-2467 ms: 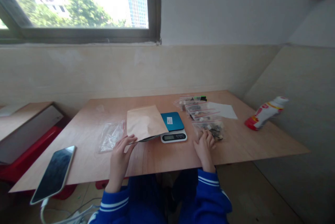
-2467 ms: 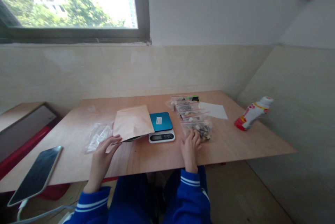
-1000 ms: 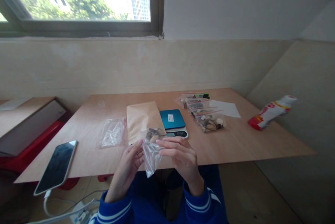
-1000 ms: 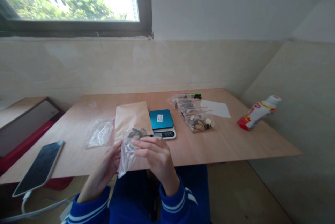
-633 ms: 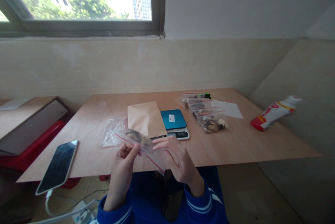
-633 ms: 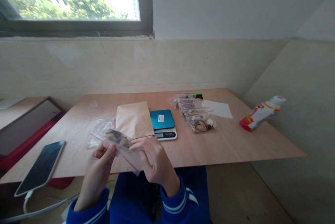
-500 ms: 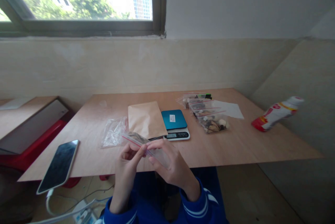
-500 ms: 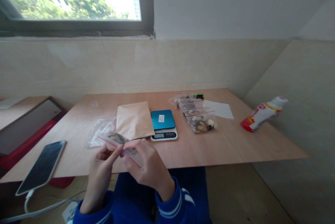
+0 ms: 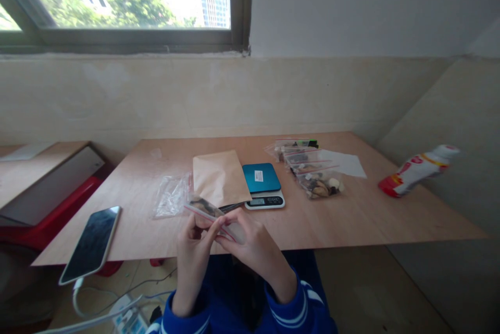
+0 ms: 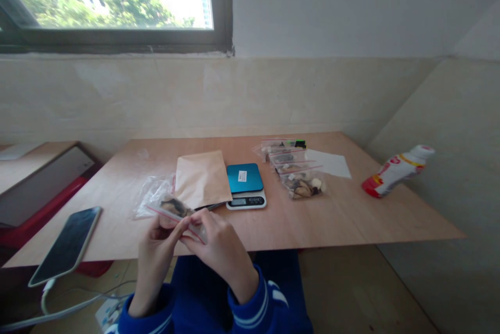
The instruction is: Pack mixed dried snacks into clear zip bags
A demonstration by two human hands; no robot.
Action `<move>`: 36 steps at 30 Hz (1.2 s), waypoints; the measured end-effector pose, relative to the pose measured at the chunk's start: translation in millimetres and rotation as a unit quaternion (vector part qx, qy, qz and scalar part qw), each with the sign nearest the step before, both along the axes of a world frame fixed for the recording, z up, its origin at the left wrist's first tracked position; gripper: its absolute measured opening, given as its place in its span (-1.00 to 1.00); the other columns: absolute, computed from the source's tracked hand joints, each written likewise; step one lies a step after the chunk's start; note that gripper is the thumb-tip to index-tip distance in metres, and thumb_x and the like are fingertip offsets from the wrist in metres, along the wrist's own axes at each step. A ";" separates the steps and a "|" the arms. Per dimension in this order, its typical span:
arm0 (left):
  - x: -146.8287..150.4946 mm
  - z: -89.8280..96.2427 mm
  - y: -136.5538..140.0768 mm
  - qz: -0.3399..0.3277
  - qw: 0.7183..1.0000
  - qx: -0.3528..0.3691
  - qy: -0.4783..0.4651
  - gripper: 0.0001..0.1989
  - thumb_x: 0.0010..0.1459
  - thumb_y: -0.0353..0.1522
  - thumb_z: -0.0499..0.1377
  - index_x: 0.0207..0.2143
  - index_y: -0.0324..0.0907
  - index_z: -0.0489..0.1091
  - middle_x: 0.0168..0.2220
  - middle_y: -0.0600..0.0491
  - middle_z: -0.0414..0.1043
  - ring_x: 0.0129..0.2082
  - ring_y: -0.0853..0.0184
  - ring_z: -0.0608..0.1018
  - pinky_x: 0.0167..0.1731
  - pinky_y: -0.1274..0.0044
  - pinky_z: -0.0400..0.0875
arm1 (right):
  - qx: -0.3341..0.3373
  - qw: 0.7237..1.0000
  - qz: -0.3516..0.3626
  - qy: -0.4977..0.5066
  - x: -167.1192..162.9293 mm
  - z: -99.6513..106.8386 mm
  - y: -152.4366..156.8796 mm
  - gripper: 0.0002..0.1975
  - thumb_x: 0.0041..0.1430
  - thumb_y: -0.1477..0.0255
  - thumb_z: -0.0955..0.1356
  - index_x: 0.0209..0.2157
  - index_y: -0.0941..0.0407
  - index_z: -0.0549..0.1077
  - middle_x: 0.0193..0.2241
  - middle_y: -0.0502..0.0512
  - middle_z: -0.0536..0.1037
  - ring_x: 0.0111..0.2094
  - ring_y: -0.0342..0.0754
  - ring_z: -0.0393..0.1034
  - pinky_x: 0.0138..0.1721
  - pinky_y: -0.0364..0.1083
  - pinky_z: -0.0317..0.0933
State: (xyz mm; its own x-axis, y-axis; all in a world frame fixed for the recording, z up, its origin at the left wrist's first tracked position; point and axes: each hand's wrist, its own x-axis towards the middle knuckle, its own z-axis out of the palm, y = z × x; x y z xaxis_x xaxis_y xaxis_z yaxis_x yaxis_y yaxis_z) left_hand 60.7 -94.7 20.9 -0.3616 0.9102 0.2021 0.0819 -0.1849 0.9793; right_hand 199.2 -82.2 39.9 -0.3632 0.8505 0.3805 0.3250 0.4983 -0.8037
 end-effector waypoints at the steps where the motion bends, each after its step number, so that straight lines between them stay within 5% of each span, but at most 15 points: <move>1: 0.0 -0.9 0.1 0.000 1.000 -0.002 0.001 -0.73 -0.07 -0.26 0.33 -0.57 -0.19 0.31 -0.60 0.14 0.42 -0.56 0.42 0.46 -0.52 0.61 0.38 | -0.007 1.000 0.000 -0.009 0.1 1.3 -0.9 -0.80 0.10 0.43 0.41 -0.24 0.10 0.35 -0.29 0.07 0.54 -0.22 0.00 0.47 -0.22 -0.10 0.31; 14: -7.7 1.9 4.1 -0.071 0.997 -0.009 0.042 -0.69 0.07 -0.17 0.21 -0.54 -0.16 0.23 -0.62 0.18 0.28 -0.59 0.44 0.37 -0.55 0.60 0.28 | -0.015 0.999 0.034 -0.012 8.4 5.5 1.9 -0.87 0.26 0.39 0.29 -0.35 0.10 0.45 -0.43 -0.01 0.54 -0.37 -0.12 0.47 -0.30 -0.19 0.25; 20: -2.6 0.4 -1.8 -0.093 0.993 -0.035 0.070 -0.74 0.13 -0.20 0.18 -0.46 -0.16 0.23 -0.56 0.17 0.29 -0.53 0.43 0.36 -0.49 0.58 0.27 | 0.078 0.996 -0.050 0.022 5.4 -2.3 3.8 -0.90 0.17 0.50 0.31 -0.44 0.12 0.41 -0.51 -0.02 0.50 -0.44 -0.14 0.43 -0.35 -0.20 0.25; 26: 4.7 2.9 -4.7 -0.115 0.990 0.012 0.083 -0.78 0.20 -0.27 0.13 -0.45 -0.15 0.19 -0.51 0.16 0.23 -0.50 0.44 0.30 -0.46 0.58 0.21 | 0.127 0.986 -0.099 0.040 7.3 -4.2 7.6 -0.88 0.20 0.47 0.29 -0.42 0.11 0.41 -0.50 -0.01 0.52 -0.45 -0.15 0.45 -0.38 -0.21 0.29; 29: 3.8 6.3 -9.5 -0.136 0.987 0.023 0.084 -0.74 0.19 -0.29 0.13 -0.50 -0.15 0.16 -0.54 0.18 0.15 -0.53 0.46 0.25 -0.48 0.60 0.18 | 0.158 0.960 -0.223 0.068 22.3 -8.1 16.4 -0.89 0.21 0.44 0.29 -0.41 0.11 0.39 -0.49 0.02 0.53 -0.45 -0.12 0.46 -0.37 -0.18 0.32; 32: 3.0 10.2 -14.5 -0.158 0.984 0.006 0.078 -0.71 0.19 -0.29 0.13 -0.55 -0.16 0.14 -0.56 0.18 0.14 -0.55 0.47 0.24 -0.51 0.60 0.16 | 0.119 0.938 -0.306 0.109 39.2 -11.8 23.4 -0.88 0.21 0.38 0.31 -0.39 0.10 0.39 -0.48 0.05 0.54 -0.45 -0.09 0.47 -0.38 -0.14 0.35; 36: 5.5 11.3 -13.2 -0.224 0.973 -0.021 0.044 -0.71 0.16 -0.22 0.16 -0.52 -0.16 0.20 -0.55 0.16 0.19 -0.52 0.45 0.29 -0.47 0.60 0.21 | 0.017 0.947 -0.264 0.180 45.4 -7.8 21.1 -0.83 0.21 0.28 0.31 -0.38 0.09 0.37 -0.48 0.06 0.55 -0.48 -0.08 0.48 -0.40 -0.12 0.39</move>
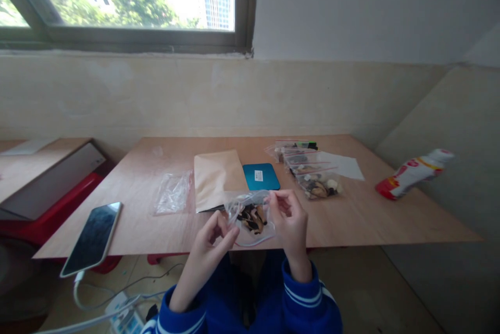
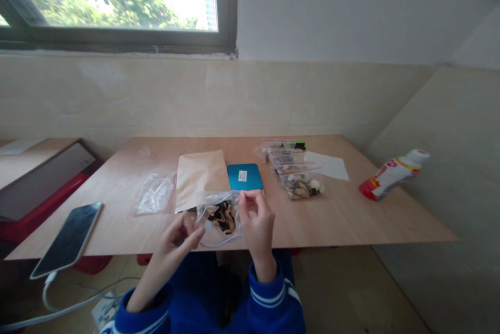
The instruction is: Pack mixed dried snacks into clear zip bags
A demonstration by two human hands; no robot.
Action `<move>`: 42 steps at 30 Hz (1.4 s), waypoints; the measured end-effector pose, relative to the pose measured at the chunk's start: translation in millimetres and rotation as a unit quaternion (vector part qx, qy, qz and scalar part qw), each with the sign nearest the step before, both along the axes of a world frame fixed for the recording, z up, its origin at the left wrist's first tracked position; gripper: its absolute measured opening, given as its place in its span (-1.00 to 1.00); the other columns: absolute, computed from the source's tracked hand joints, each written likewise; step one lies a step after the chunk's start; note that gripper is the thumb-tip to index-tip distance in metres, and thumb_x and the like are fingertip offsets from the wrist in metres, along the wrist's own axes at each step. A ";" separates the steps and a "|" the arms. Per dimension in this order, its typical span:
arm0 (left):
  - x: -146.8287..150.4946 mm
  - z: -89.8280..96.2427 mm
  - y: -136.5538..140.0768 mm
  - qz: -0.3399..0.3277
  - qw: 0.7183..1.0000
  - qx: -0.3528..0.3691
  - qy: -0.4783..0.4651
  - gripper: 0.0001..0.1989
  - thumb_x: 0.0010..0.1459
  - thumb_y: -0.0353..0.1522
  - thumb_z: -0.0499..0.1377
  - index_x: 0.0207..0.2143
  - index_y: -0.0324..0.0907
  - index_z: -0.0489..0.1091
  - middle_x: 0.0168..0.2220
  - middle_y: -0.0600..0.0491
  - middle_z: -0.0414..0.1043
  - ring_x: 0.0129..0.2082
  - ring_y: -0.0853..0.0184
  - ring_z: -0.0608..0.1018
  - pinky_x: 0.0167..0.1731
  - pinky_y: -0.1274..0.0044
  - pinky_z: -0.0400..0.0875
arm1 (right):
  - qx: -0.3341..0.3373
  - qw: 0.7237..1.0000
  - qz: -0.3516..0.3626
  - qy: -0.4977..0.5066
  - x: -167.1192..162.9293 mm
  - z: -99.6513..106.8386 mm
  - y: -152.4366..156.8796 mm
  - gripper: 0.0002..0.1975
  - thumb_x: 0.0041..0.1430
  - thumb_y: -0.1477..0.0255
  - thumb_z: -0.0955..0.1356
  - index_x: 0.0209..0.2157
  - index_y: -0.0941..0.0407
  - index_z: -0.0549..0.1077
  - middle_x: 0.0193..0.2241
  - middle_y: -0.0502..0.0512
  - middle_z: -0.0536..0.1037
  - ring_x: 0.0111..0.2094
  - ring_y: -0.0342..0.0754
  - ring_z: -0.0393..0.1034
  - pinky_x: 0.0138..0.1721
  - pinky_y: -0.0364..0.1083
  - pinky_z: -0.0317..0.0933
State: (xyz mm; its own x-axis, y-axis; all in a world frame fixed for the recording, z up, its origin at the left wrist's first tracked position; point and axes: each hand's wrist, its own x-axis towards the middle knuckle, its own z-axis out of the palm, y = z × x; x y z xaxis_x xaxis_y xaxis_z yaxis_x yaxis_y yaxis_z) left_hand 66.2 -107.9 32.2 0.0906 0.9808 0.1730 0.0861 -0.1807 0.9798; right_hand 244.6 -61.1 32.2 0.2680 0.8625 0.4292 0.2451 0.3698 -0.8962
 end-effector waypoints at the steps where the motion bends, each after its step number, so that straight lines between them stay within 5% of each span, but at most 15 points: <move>1: 0.7 -1.9 2.1 -0.014 1.000 -0.002 -0.015 -0.71 0.17 -0.18 0.13 -0.50 -0.16 0.24 -0.52 0.14 0.22 -0.49 0.43 0.32 -0.44 0.58 0.24 | -0.008 1.000 0.010 0.025 -0.9 2.6 -1.6 -0.81 0.20 0.27 0.32 -0.37 0.09 0.36 -0.49 0.06 0.54 -0.49 -0.09 0.48 -0.41 -0.12 0.40; 4: 1.8 -14.0 11.0 0.030 0.997 0.002 -0.070 -0.64 0.26 -0.10 -0.04 -0.39 -0.16 0.33 -0.41 0.07 0.32 -0.36 0.36 0.41 -0.26 0.51 0.33 | -0.027 0.994 0.034 0.100 -4.7 10.2 -5.0 -0.77 0.17 0.22 0.35 -0.38 0.10 0.34 -0.50 0.04 0.54 -0.52 -0.10 0.47 -0.44 -0.12 0.41; 7: 2.4 -31.9 19.1 0.102 0.990 -0.028 -0.094 -0.69 0.18 -0.11 0.09 -0.17 -0.12 0.38 -0.16 0.02 0.41 -0.06 0.27 0.43 -0.02 0.44 0.30 | -0.052 0.982 0.078 0.164 -7.8 11.9 -4.1 -0.73 0.13 0.19 0.36 -0.39 0.09 0.31 -0.52 0.02 0.54 -0.59 -0.12 0.44 -0.51 -0.13 0.39; 10: 5.2 -47.1 21.5 0.052 0.980 -0.100 -0.161 -0.53 0.09 -0.07 0.17 0.01 -0.09 0.35 0.01 -0.03 0.40 0.11 0.18 0.37 0.06 0.36 0.30 | -0.085 0.970 0.137 0.181 -11.7 5.3 0.6 -0.73 0.15 0.18 0.34 -0.36 0.09 0.30 -0.51 0.01 0.53 -0.59 -0.12 0.43 -0.53 -0.13 0.36; 14: 9.7 -54.2 20.5 0.039 0.957 -0.174 -0.227 -0.43 0.03 -0.02 0.20 0.01 -0.15 0.36 0.03 -0.12 0.41 0.05 0.09 0.44 -0.07 0.30 0.42 | -0.049 0.987 0.098 0.117 -15.9 -3.6 5.3 -0.69 0.13 0.28 0.35 -0.13 0.07 0.26 -0.25 0.11 0.50 -0.42 -0.09 0.45 -0.40 -0.07 0.38; 18: 9.0 -51.4 23.6 0.097 0.971 -0.136 -0.169 -0.49 0.04 -0.04 0.20 -0.05 -0.15 0.38 -0.02 -0.06 0.44 0.09 0.15 0.41 -0.02 0.38 0.40 | 0.060 0.997 -0.001 -0.052 -16.1 3.8 -2.1 -0.85 0.16 0.44 0.32 -0.20 0.07 0.34 -0.23 0.13 0.42 -0.28 -0.06 0.36 -0.27 -0.06 0.34; 21: 7.9 -49.6 25.9 0.094 0.982 -0.105 -0.129 -0.52 0.09 -0.05 0.16 -0.05 -0.18 0.36 -0.06 -0.06 0.45 0.13 0.17 0.37 0.07 0.34 0.31 | 0.077 0.992 0.060 -0.075 -19.4 8.0 -7.3 -0.93 0.20 0.47 0.29 -0.24 0.06 0.35 -0.29 0.10 0.41 -0.27 -0.07 0.38 -0.22 -0.06 0.36; 26: 9.2 -52.0 26.2 0.085 0.989 -0.057 -0.106 -0.57 0.13 -0.08 0.12 -0.04 -0.14 0.31 -0.02 -0.05 0.42 0.11 0.24 0.39 0.14 0.40 0.22 | -0.023 0.986 0.157 -0.044 -24.4 -6.0 0.1 -0.81 0.15 0.42 0.32 -0.18 0.07 0.29 -0.25 0.09 0.44 -0.25 -0.07 0.44 -0.19 -0.05 0.41; 31: 7.6 -54.6 28.7 0.089 0.992 -0.031 -0.078 -0.61 0.16 -0.16 0.12 -0.01 -0.13 0.26 -0.06 -0.02 0.42 0.03 0.26 0.45 0.07 0.42 0.29 | -0.084 0.951 0.287 -0.084 -19.4 -16.2 3.3 -0.60 0.21 0.41 0.27 0.09 0.04 0.23 0.07 0.18 0.37 0.05 -0.01 0.34 0.06 0.03 0.28; 35: 5.6 -56.6 30.1 0.084 0.994 -0.041 -0.064 -0.65 0.17 -0.17 0.11 -0.05 -0.15 0.26 -0.16 0.01 0.44 -0.12 0.30 0.50 -0.02 0.45 0.35 | -0.059 0.945 0.293 -0.132 -20.8 -23.0 6.2 -0.47 0.08 0.46 0.35 0.11 0.08 0.23 0.09 0.22 0.32 0.15 0.03 0.22 0.20 0.10 0.07; 42: 7.1 -59.0 26.8 0.083 0.993 -0.043 -0.068 -0.63 0.18 -0.15 0.09 -0.04 -0.17 0.26 -0.13 0.00 0.39 -0.04 0.30 0.45 0.02 0.48 0.30 | -0.111 0.933 0.331 -0.083 -25.9 -25.5 14.5 -0.69 0.06 0.51 0.36 -0.10 0.09 0.46 -0.09 0.12 0.50 -0.03 0.00 0.39 0.05 0.03 0.24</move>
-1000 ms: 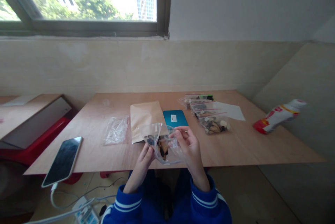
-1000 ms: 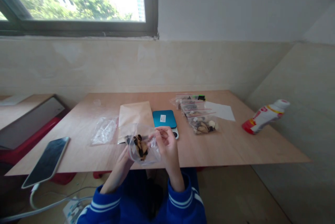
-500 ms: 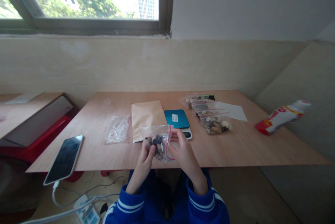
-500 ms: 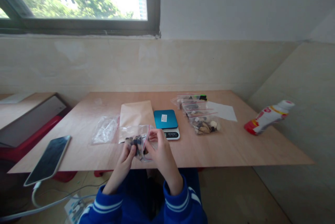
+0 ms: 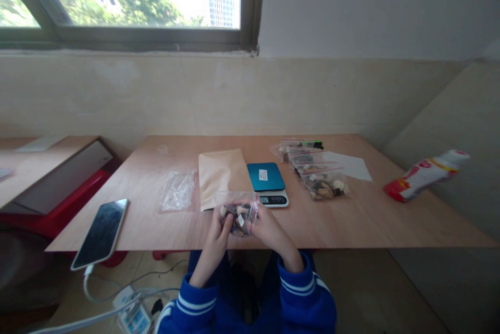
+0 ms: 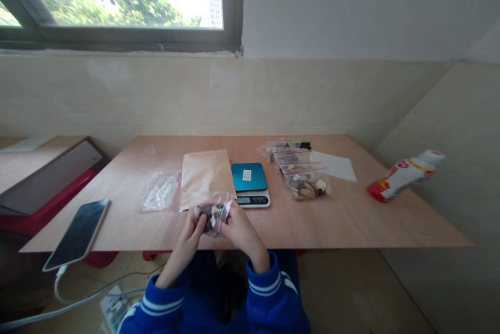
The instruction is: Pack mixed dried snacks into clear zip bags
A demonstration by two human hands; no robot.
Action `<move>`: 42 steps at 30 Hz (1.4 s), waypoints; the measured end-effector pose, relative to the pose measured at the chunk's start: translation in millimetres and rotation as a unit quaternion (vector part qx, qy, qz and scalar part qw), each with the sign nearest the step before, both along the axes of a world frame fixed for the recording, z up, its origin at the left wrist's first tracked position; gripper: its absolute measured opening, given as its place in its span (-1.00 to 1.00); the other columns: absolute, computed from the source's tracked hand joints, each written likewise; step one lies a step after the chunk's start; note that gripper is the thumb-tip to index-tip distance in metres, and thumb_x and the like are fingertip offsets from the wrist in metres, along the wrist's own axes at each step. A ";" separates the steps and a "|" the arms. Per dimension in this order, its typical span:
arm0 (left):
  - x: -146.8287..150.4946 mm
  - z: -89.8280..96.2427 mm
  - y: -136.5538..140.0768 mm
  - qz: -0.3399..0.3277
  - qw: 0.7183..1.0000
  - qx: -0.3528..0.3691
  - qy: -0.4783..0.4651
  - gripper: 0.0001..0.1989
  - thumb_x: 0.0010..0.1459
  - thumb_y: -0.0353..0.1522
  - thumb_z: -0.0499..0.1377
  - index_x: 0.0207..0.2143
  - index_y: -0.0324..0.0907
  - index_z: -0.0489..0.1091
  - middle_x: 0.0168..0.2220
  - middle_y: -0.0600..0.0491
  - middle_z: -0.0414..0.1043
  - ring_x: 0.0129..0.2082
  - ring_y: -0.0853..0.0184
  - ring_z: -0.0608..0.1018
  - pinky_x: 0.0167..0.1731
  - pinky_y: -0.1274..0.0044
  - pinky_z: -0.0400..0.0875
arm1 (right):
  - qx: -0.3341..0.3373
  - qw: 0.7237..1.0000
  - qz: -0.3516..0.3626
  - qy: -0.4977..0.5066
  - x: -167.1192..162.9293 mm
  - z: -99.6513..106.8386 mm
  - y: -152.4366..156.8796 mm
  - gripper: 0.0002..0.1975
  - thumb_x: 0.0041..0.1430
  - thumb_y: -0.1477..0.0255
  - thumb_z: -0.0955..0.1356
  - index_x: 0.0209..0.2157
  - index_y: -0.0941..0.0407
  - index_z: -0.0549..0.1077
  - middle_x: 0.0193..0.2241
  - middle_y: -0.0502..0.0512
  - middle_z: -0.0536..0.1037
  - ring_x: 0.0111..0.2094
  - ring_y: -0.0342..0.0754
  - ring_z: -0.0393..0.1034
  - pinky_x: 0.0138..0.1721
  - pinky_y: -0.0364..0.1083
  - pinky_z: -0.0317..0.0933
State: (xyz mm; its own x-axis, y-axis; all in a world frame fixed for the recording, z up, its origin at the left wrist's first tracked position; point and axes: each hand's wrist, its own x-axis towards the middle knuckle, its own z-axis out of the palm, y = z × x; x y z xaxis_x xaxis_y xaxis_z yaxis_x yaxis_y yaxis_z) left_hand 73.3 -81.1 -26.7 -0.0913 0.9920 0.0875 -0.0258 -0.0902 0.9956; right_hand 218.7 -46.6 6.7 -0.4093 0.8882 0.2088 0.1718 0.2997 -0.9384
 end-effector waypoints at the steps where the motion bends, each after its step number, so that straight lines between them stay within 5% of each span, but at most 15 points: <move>1: 0.5 0.2 -0.6 0.003 1.000 0.000 -0.001 -0.63 0.18 -0.15 0.08 -0.05 -0.17 0.26 -0.14 0.00 0.39 -0.05 0.30 0.45 0.02 0.48 0.30 | -0.022 1.000 -0.005 0.008 -0.3 -0.4 0.5 -0.70 0.05 0.49 0.37 -0.12 0.11 0.46 -0.12 0.12 0.52 -0.09 0.00 0.43 -0.02 0.01 0.30; 6: -1.0 -3.1 -2.5 0.027 0.999 -0.022 -0.004 -0.65 0.19 -0.11 0.06 -0.11 -0.15 0.26 -0.21 0.02 0.39 -0.13 0.31 0.47 -0.06 0.47 0.34 | -0.052 0.996 -0.059 0.029 0.7 -6.9 5.3 -0.75 0.01 0.43 0.38 -0.21 0.13 0.48 -0.28 0.07 0.58 -0.26 -0.02 0.49 -0.23 -0.07 0.38; 12: -6.1 -19.4 -0.8 0.040 0.997 -0.061 0.033 -0.60 0.16 -0.05 0.06 -0.16 -0.18 0.26 -0.42 0.12 0.33 -0.41 0.37 0.44 -0.31 0.50 0.37 | -0.050 0.992 -0.115 0.026 4.2 -19.0 14.2 -0.72 -0.04 0.37 0.43 -0.23 0.15 0.49 -0.29 0.13 0.59 -0.26 0.02 0.49 -0.23 -0.02 0.38; 21: 0.9 -29.0 -1.5 0.053 0.990 -0.114 -0.059 -0.50 -0.11 -0.03 0.28 -0.26 -0.16 0.21 -0.28 0.03 0.43 -0.33 0.25 0.56 -0.42 0.44 0.47 | 0.006 0.986 -0.168 0.017 9.5 -28.5 21.7 -0.74 0.07 0.38 0.35 -0.19 0.15 0.49 -0.27 0.15 0.59 -0.27 -0.01 0.49 -0.24 -0.06 0.37; 26: -21.6 -35.6 3.3 0.112 0.982 -0.058 0.143 -0.68 0.07 -0.15 0.14 -0.27 -0.23 0.37 -0.26 -0.09 0.45 -0.28 0.20 0.54 -0.21 0.30 0.43 | 0.021 0.985 -0.170 -0.006 21.3 -28.4 24.0 -0.76 0.02 0.40 0.36 -0.22 0.13 0.50 -0.22 0.14 0.57 -0.22 0.01 0.47 -0.16 -0.04 0.34; 32: -60.1 -30.1 18.6 0.229 0.885 0.059 0.402 -0.67 0.05 -0.41 0.09 -0.09 -0.22 0.38 -0.16 -0.15 0.38 -0.13 0.07 0.45 -0.11 0.19 0.35 | 0.022 0.985 -0.173 -0.015 27.2 -34.6 27.3 -0.76 -0.01 0.37 0.39 -0.25 0.11 0.51 -0.26 0.12 0.57 -0.27 0.00 0.46 -0.20 -0.04 0.33; 36: -67.6 -18.0 30.3 0.184 0.850 0.089 0.485 -0.57 0.02 -0.47 0.14 -0.01 -0.10 0.37 0.03 -0.11 0.31 0.02 0.05 0.39 0.00 0.19 0.30 | 0.018 0.985 -0.170 -0.015 27.5 -36.8 28.5 -0.75 -0.02 0.37 0.40 -0.24 0.11 0.51 -0.25 0.12 0.56 -0.27 0.00 0.45 -0.23 -0.05 0.33; 42: -83.2 -12.7 52.7 0.055 0.883 0.120 0.450 -0.76 0.16 -0.40 0.05 -0.17 -0.08 0.45 -0.11 0.00 0.47 -0.13 0.22 0.52 -0.10 0.38 0.39 | 0.003 0.986 -0.168 -0.016 30.0 -44.5 29.8 -0.74 0.01 0.39 0.37 -0.21 0.11 0.50 -0.23 0.13 0.56 -0.25 0.01 0.45 -0.20 -0.05 0.32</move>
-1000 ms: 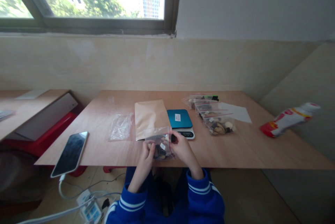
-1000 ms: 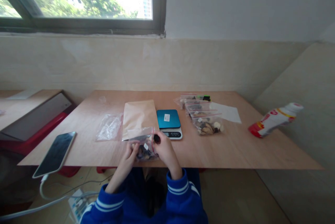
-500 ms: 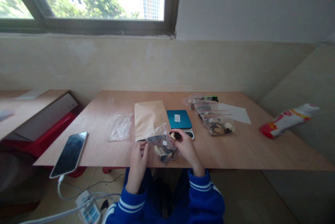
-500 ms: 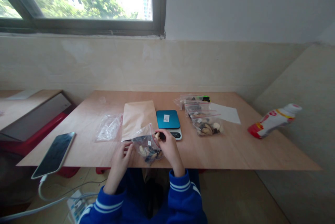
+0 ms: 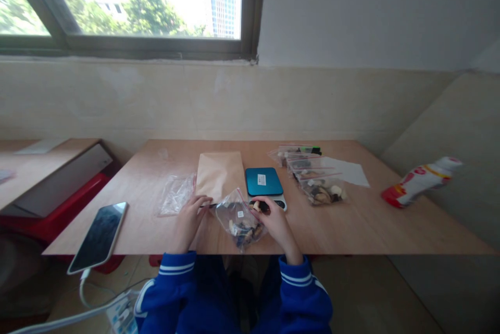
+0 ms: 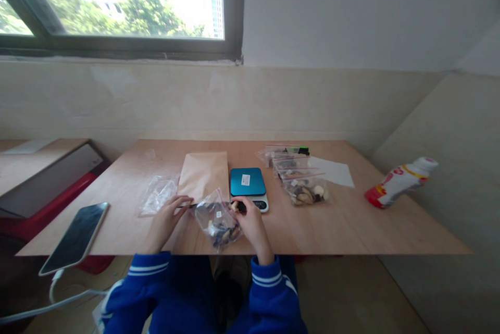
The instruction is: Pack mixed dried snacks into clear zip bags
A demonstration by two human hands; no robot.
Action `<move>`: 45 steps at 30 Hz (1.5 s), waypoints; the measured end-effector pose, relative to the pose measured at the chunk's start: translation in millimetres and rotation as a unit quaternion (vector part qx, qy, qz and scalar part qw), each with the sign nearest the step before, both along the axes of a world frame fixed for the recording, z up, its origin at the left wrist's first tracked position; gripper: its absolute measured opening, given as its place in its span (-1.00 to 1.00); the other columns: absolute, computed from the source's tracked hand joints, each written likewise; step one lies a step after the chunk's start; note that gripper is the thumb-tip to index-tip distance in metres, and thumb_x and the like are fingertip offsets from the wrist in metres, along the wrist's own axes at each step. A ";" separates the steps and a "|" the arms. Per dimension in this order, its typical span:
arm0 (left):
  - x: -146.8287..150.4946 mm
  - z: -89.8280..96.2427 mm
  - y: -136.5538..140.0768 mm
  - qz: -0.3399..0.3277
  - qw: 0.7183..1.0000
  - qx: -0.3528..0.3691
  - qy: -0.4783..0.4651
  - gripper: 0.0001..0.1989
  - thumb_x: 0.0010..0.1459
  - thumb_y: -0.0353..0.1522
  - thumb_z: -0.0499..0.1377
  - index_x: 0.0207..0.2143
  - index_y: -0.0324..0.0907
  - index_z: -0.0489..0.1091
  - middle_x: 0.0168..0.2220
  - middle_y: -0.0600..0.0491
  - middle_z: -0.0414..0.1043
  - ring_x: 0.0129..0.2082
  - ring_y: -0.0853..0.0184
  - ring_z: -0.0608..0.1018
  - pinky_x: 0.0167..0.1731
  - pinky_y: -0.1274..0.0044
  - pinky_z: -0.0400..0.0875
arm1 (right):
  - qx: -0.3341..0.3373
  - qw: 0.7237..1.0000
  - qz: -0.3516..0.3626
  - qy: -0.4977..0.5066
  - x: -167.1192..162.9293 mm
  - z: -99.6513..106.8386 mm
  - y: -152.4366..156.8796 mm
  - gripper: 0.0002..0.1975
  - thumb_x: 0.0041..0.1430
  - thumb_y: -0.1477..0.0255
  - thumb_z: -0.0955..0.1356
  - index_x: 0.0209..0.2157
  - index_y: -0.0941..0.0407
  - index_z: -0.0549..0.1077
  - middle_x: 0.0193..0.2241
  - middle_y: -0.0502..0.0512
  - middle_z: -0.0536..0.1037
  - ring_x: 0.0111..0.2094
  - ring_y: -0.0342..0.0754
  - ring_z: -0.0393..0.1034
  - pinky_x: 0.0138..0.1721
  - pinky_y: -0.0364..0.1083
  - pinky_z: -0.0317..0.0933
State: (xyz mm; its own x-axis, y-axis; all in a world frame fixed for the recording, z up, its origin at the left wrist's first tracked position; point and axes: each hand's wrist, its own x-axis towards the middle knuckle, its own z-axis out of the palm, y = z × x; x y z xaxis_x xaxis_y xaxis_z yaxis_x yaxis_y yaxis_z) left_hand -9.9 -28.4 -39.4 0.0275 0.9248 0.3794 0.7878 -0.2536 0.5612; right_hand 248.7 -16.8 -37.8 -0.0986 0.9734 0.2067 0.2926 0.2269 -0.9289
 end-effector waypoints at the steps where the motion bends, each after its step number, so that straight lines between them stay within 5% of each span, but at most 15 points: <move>1: -3.2 1.1 3.2 -0.007 1.000 -0.003 -0.005 -0.78 0.18 -0.36 0.04 -0.19 -0.09 0.46 -0.15 0.01 0.50 -0.17 0.23 0.54 -0.13 0.39 0.41 | -0.003 1.000 -0.001 0.000 0.6 -1.4 0.3 -0.74 0.01 0.39 0.37 -0.20 0.11 0.49 -0.23 0.13 0.56 -0.25 0.01 0.45 -0.20 -0.04 0.33; 6: -14.1 14.4 15.3 0.003 1.000 0.018 0.015 -0.81 0.19 -0.30 0.06 -0.27 -0.08 0.47 -0.25 0.03 0.53 -0.22 0.22 0.55 -0.22 0.43 0.40 | 0.012 1.000 -0.019 0.007 2.9 -6.4 4.5 -0.74 0.02 0.38 0.38 -0.20 0.11 0.49 -0.22 0.14 0.56 -0.19 0.05 0.45 -0.13 -0.01 0.31; 15: 0.0 61.2 32.3 0.071 0.978 0.198 0.006 -0.79 0.22 -0.28 0.07 -0.26 -0.17 0.46 -0.32 -0.01 0.49 -0.28 0.25 0.49 -0.22 0.42 0.36 | 0.055 0.989 -0.116 0.068 5.1 -12.7 12.3 -0.69 0.02 0.28 0.40 -0.19 0.12 0.48 -0.20 0.18 0.56 -0.20 0.06 0.46 -0.15 0.02 0.33; 22: 10.3 91.6 31.8 0.057 0.973 0.203 -0.090 -0.84 0.15 -0.28 0.15 -0.34 -0.18 0.46 -0.37 0.05 0.45 -0.35 0.34 0.48 -0.28 0.49 0.37 | 0.132 0.955 -0.196 0.180 -12.2 33.4 22.1 -0.64 0.07 0.25 0.40 -0.13 0.16 0.43 -0.20 0.18 0.53 -0.20 0.00 0.46 -0.14 -0.01 0.34; 29: 17.5 106.2 24.2 0.037 0.973 0.126 -0.191 -0.80 0.09 -0.22 0.19 -0.37 -0.16 0.47 -0.37 0.06 0.50 -0.35 0.34 0.54 -0.28 0.50 0.40 | 0.304 0.930 -0.104 0.179 -71.1 107.5 36.6 -0.76 0.16 0.33 0.37 -0.12 0.06 0.42 -0.15 0.09 0.49 -0.10 -0.05 0.41 -0.05 -0.05 0.30; 35: 19.0 119.2 19.2 0.045 0.955 0.081 -0.283 -0.77 0.00 -0.20 0.24 -0.38 -0.19 0.48 -0.38 0.03 0.55 -0.42 0.34 0.57 -0.37 0.53 0.43 | 0.339 0.938 0.006 0.075 -96.3 104.9 44.7 -0.84 0.25 0.41 0.27 -0.14 -0.01 0.41 -0.17 0.04 0.49 -0.09 -0.08 0.40 0.00 -0.05 0.29; 45: 18.4 124.0 27.7 0.046 0.944 0.061 -0.320 -0.74 -0.04 -0.19 0.27 -0.39 -0.20 0.52 -0.40 0.00 0.57 -0.43 0.29 0.58 -0.41 0.53 0.43 | 0.363 0.924 0.116 -0.037 -78.3 121.8 47.0 -0.71 0.22 0.51 0.25 -0.02 0.06 0.34 -0.09 0.11 0.45 -0.02 -0.04 0.33 0.05 -0.03 0.22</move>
State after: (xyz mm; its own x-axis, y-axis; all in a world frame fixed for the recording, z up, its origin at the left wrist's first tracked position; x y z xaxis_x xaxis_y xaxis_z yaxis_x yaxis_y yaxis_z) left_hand 8.5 -0.7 84.6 -0.3219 0.8606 0.3947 0.3194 -0.2938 0.9009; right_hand 170.3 30.2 84.0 -0.3271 0.5308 0.7818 0.2132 0.8475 -0.4861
